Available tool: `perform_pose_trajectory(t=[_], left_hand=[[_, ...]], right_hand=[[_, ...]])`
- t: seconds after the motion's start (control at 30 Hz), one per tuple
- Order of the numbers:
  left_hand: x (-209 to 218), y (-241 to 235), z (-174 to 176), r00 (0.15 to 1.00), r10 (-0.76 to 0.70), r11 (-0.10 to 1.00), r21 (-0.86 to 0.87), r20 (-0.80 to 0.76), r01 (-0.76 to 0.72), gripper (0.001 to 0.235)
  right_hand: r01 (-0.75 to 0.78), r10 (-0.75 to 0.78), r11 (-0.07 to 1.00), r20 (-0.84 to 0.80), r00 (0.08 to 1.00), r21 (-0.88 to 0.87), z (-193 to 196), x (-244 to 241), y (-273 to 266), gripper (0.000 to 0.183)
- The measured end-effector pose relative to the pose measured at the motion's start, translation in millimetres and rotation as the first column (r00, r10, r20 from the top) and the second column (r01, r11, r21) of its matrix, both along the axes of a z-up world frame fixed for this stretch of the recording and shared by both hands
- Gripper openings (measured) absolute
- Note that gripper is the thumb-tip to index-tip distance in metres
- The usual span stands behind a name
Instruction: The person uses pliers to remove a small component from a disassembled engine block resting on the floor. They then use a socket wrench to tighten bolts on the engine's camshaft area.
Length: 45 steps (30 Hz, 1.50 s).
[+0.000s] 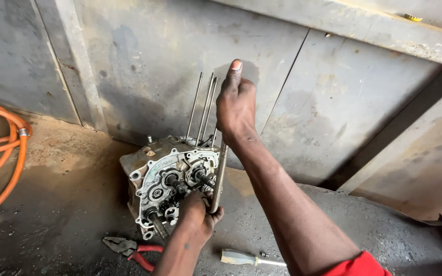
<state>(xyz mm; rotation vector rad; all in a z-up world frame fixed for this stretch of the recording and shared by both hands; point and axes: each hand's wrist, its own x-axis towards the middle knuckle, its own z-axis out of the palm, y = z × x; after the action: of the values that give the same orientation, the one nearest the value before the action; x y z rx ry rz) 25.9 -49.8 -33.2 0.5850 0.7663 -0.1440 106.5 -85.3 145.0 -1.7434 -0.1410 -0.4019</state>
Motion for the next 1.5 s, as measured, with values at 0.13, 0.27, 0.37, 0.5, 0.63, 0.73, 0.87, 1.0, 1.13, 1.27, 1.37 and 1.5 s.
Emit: perform_pose_trajectory(t=[0.13, 0.27, 0.37, 0.5, 0.63, 0.73, 0.87, 1.0, 1.13, 1.27, 1.37, 1.5], left_hand=[[-40, 29, 62, 0.906, -0.407, 0.812, 0.406, -0.120, 0.419, 0.027], [-57, 81, 130, 0.798, -0.600, 0.430, 0.820, -0.053, 0.377, 0.028], [-11, 120, 128, 0.860, -0.502, 0.086, 0.995, 0.086, -0.049, 0.037], [8, 126, 130, 0.876, -0.445, -0.195, 0.975, -0.184, 0.106, 0.104], [21, 111, 128, 0.790, -0.515, -0.183, 0.943, -0.333, 0.278, 0.091], [24, 117, 122, 0.734, -0.502, -0.337, 0.885, -0.457, 0.321, 0.101], [28, 120, 114, 0.730, -0.495, -0.345, 0.877, -0.472, 0.333, 0.108], [30, 120, 114, 0.736, -0.483, -0.349, 0.875, -0.474, 0.334, 0.104], [32, 122, 111, 0.736, -0.457, -0.390, 0.856, -0.500, 0.339, 0.102], [37, 122, 108, 0.754, -0.454, -0.371, 0.870, -0.476, 0.326, 0.100], [35, 121, 103, 0.735, -0.446, -0.392, 0.850, -0.510, 0.352, 0.100], [28, 115, 105, 0.738, -0.451, -0.376, 0.857, -0.502, 0.353, 0.096]], right_hand=[[-0.100, 0.101, 0.988, -0.001, 0.995, 0.122, -3, 0, -8, 0.056], [-0.043, 0.052, 0.974, -0.036, 0.998, 0.223, -2, -7, -13, 0.057], [-0.027, 0.031, 0.967, -0.012, 0.999, 0.255, -2, -12, -21, 0.058], [-0.018, 0.022, 0.955, -0.012, 1.000, 0.295, -2, -15, -22, 0.059], [-0.020, 0.020, 0.959, 0.002, 1.000, 0.282, -1, -9, -16, 0.059], [-0.044, 0.043, 0.949, 0.010, 0.999, 0.312, -6, -3, -10, 0.058], [0.004, -0.005, 0.957, 0.003, 1.000, 0.289, -8, 4, -16, 0.058], [0.034, -0.038, 0.956, 0.007, 0.999, 0.292, -14, 9, -21, 0.059], [0.000, -0.016, 0.946, 0.047, 0.999, 0.325, -8, -11, -19, 0.058], [0.030, -0.045, 0.936, 0.034, 0.998, 0.350, -15, 0, -31, 0.059], [0.033, -0.048, 0.940, 0.037, 0.998, 0.339, -17, -1, -28, 0.060], [-0.009, -0.019, 0.941, 0.080, 0.997, 0.338, -16, -5, -23, 0.058]])
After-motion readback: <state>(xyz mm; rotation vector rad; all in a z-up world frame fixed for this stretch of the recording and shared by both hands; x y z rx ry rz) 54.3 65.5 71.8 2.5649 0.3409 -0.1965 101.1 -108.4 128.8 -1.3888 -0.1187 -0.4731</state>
